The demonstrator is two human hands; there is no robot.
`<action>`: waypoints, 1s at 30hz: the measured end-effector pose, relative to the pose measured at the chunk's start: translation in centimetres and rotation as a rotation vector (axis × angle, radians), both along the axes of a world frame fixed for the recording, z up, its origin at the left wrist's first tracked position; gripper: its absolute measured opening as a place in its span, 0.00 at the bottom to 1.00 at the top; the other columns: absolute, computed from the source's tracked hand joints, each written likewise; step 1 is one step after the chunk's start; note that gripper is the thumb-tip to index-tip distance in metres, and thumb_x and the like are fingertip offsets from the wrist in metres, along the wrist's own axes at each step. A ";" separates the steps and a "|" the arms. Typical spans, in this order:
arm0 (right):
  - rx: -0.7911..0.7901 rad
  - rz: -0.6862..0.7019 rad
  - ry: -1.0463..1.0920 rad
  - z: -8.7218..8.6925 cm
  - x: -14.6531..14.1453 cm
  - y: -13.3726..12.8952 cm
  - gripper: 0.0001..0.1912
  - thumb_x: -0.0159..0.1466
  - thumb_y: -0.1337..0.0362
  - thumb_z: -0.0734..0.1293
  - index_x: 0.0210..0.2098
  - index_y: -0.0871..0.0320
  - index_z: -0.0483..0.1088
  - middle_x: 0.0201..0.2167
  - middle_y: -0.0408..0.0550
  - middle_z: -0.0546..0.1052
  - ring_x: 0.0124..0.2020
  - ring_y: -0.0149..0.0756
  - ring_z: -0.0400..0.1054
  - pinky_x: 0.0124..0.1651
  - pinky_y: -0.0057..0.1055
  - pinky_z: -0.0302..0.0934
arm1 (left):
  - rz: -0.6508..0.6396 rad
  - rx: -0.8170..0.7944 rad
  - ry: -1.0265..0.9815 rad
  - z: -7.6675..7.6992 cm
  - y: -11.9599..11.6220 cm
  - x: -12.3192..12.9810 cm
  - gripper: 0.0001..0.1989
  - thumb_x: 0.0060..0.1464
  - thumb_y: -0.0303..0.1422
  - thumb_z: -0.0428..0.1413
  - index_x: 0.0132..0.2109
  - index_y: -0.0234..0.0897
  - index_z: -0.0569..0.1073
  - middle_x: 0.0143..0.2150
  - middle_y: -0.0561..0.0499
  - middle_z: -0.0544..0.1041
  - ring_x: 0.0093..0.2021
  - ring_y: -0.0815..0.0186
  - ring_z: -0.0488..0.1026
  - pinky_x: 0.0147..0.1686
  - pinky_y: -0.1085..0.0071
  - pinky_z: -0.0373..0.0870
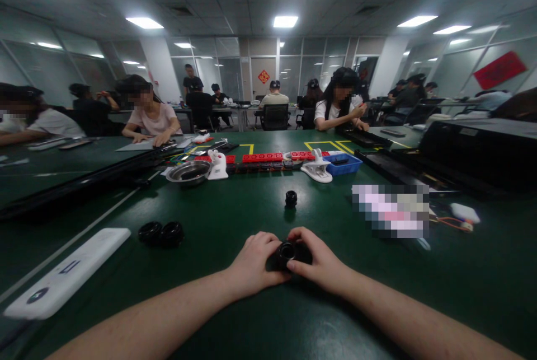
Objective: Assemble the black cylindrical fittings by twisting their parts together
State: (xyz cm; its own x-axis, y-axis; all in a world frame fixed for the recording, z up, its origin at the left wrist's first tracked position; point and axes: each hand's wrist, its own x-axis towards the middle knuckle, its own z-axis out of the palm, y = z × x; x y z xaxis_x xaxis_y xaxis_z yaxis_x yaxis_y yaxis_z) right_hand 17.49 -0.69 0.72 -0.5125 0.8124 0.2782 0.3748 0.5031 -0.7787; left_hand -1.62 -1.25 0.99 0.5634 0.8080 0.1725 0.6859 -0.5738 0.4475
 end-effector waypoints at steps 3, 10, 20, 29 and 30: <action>0.050 0.049 -0.015 0.6 0.0 0.0 0.13 0.54 0.64 0.64 0.39 0.58 0.64 0.37 0.48 0.68 0.39 0.38 0.63 0.43 0.36 0.59 | 0.001 -0.023 0.003 0.1 0.0 0.0 0.20 0.43 0.44 0.58 0.42 0.40 0.68 0.43 0.50 0.67 0.43 0.59 0.63 0.43 0.64 0.60; -0.018 0.095 0.034 0.0 0.1 0.0 0.26 0.55 0.64 0.63 0.52 0.57 0.55 0.50 0.54 0.64 0.51 0.44 0.58 0.52 0.44 0.52 | 0.002 -0.016 0.000 0.3 -0.1 0.0 0.19 0.43 0.42 0.58 0.42 0.40 0.68 0.44 0.50 0.67 0.44 0.59 0.63 0.43 0.63 0.60; 0.038 0.165 0.002 0.6 0.2 0.0 0.17 0.58 0.67 0.59 0.48 0.57 0.61 0.46 0.51 0.66 0.49 0.41 0.59 0.52 0.41 0.53 | 0.001 -0.028 0.004 0.2 0.0 -0.1 0.21 0.43 0.44 0.57 0.44 0.40 0.67 0.44 0.50 0.67 0.44 0.59 0.62 0.44 0.63 0.60; 0.026 0.053 0.008 0.1 0.2 0.0 0.12 0.57 0.64 0.62 0.41 0.57 0.63 0.38 0.48 0.68 0.41 0.39 0.63 0.45 0.38 0.58 | 0.004 -0.040 -0.006 0.3 -0.1 0.0 0.19 0.44 0.44 0.57 0.43 0.40 0.68 0.43 0.50 0.67 0.44 0.59 0.63 0.43 0.63 0.60; 0.038 0.080 0.014 0.2 0.2 0.1 0.12 0.58 0.65 0.61 0.42 0.57 0.63 0.39 0.49 0.68 0.42 0.39 0.62 0.46 0.38 0.58 | 0.005 -0.041 -0.007 0.3 -0.1 -0.1 0.20 0.44 0.45 0.57 0.43 0.40 0.68 0.44 0.50 0.67 0.44 0.58 0.63 0.43 0.63 0.60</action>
State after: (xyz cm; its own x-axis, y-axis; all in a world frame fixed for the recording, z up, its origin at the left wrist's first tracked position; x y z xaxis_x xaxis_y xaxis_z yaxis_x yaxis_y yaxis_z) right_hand 17.70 -0.61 0.89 -0.5709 0.7578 0.3161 0.3214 0.5605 -0.7632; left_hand -1.70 -1.34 1.32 0.5581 0.8173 0.1431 0.6856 -0.5514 0.4754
